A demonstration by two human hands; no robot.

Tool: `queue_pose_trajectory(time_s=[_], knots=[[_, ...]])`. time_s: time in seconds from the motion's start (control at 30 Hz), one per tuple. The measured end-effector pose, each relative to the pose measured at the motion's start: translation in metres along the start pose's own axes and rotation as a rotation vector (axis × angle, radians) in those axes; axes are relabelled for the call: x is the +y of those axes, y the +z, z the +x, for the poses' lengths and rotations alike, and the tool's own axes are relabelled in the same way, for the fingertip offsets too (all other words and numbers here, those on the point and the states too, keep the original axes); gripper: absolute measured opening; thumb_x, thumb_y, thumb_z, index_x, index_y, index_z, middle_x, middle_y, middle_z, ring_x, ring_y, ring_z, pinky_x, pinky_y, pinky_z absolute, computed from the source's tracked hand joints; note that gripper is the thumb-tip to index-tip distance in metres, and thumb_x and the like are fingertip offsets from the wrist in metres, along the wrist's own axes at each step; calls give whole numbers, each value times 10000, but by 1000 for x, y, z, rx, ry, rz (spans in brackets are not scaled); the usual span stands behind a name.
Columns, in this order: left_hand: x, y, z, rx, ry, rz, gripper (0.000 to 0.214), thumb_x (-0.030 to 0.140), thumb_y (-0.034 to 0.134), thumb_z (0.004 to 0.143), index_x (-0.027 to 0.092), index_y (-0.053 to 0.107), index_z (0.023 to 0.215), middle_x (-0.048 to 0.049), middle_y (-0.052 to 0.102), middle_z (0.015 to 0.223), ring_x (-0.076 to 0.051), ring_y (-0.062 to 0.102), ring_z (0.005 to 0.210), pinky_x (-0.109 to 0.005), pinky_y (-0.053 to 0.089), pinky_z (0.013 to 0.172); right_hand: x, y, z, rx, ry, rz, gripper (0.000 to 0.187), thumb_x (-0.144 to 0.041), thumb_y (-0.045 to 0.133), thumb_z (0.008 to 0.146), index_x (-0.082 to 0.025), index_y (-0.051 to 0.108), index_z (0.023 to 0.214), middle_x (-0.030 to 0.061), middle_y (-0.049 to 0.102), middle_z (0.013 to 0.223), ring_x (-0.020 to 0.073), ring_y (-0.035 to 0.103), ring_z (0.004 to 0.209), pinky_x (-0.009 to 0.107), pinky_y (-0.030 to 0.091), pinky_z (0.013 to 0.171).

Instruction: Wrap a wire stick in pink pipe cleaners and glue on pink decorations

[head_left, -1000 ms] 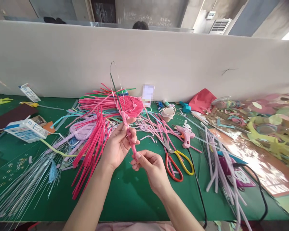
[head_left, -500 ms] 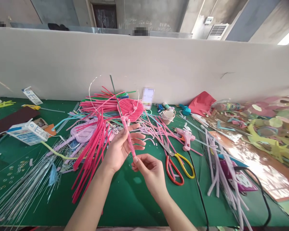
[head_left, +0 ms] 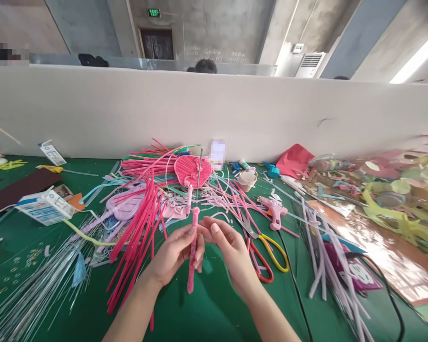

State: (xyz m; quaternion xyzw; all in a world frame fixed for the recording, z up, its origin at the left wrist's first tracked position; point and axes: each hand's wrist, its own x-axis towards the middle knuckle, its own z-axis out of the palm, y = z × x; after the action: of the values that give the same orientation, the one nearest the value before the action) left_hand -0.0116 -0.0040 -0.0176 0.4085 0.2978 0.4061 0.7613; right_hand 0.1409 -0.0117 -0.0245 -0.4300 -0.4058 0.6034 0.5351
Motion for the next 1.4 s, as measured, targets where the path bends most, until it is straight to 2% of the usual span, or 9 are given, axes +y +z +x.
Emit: queue_pose_trajectory(time_s=[0.1,0.2,0.33,0.6,0.8,0.9,1.07,1.27,1.4], knots=[[-6,4,-3,-47,-73,115,355,464,532,947,141,681,956,-18,595,608,-140,559,525,-272,507,572,-1,6,5,30,54,117,358,-513,765,754,-190,748,907,48,719,907,161,678,823,263,551,763],[-8,5,-3,-49,-89,257,362,473,532,948,145,681,925,-36,636,660,-159,604,603,-272,502,628,2,7,9,71,101,187,310,-459,816,707,-167,724,759,9,657,757,81,566,609,182,472,546],[-10,3,-1,31,-80,372,338,475,602,908,152,699,915,-25,639,679,-171,623,659,-286,514,681,8,3,9,57,98,221,288,-435,796,739,-162,707,762,-12,620,686,50,454,516,176,390,462],[-19,3,4,61,-61,359,386,525,639,861,151,672,772,-37,649,697,-202,650,704,-323,538,722,19,6,8,110,82,210,352,-492,772,731,-169,639,777,-20,597,688,55,420,373,208,348,290],[-26,-2,5,27,-100,444,377,521,594,893,154,660,838,-24,654,766,-203,653,766,-321,528,741,25,2,9,58,141,172,352,-521,716,785,-184,614,794,-31,580,708,59,416,414,198,325,314],[-23,-7,3,33,-104,521,398,541,580,894,157,671,846,-28,673,786,-213,657,802,-306,506,723,27,0,8,65,111,107,330,-503,713,802,-184,632,806,-22,595,733,78,478,544,189,376,430],[0,-24,-4,247,-85,595,528,631,540,876,153,685,1048,-107,743,1012,-280,695,982,-368,531,837,27,-1,6,122,55,22,320,-492,730,796,-178,676,820,-3,628,783,119,540,762,224,441,716],[47,-39,-4,461,119,598,574,653,536,866,149,651,1118,-157,706,1182,-294,676,1070,-405,544,898,30,-2,2,79,96,-10,336,-507,724,794,-178,664,823,6,622,761,125,519,727,240,416,677],[81,-34,28,446,318,748,497,556,684,810,185,648,1138,-126,687,1238,-273,617,1182,-395,464,1022,34,-1,0,49,95,-55,351,-523,697,815,-175,652,834,-6,589,727,113,485,687,233,393,640]])
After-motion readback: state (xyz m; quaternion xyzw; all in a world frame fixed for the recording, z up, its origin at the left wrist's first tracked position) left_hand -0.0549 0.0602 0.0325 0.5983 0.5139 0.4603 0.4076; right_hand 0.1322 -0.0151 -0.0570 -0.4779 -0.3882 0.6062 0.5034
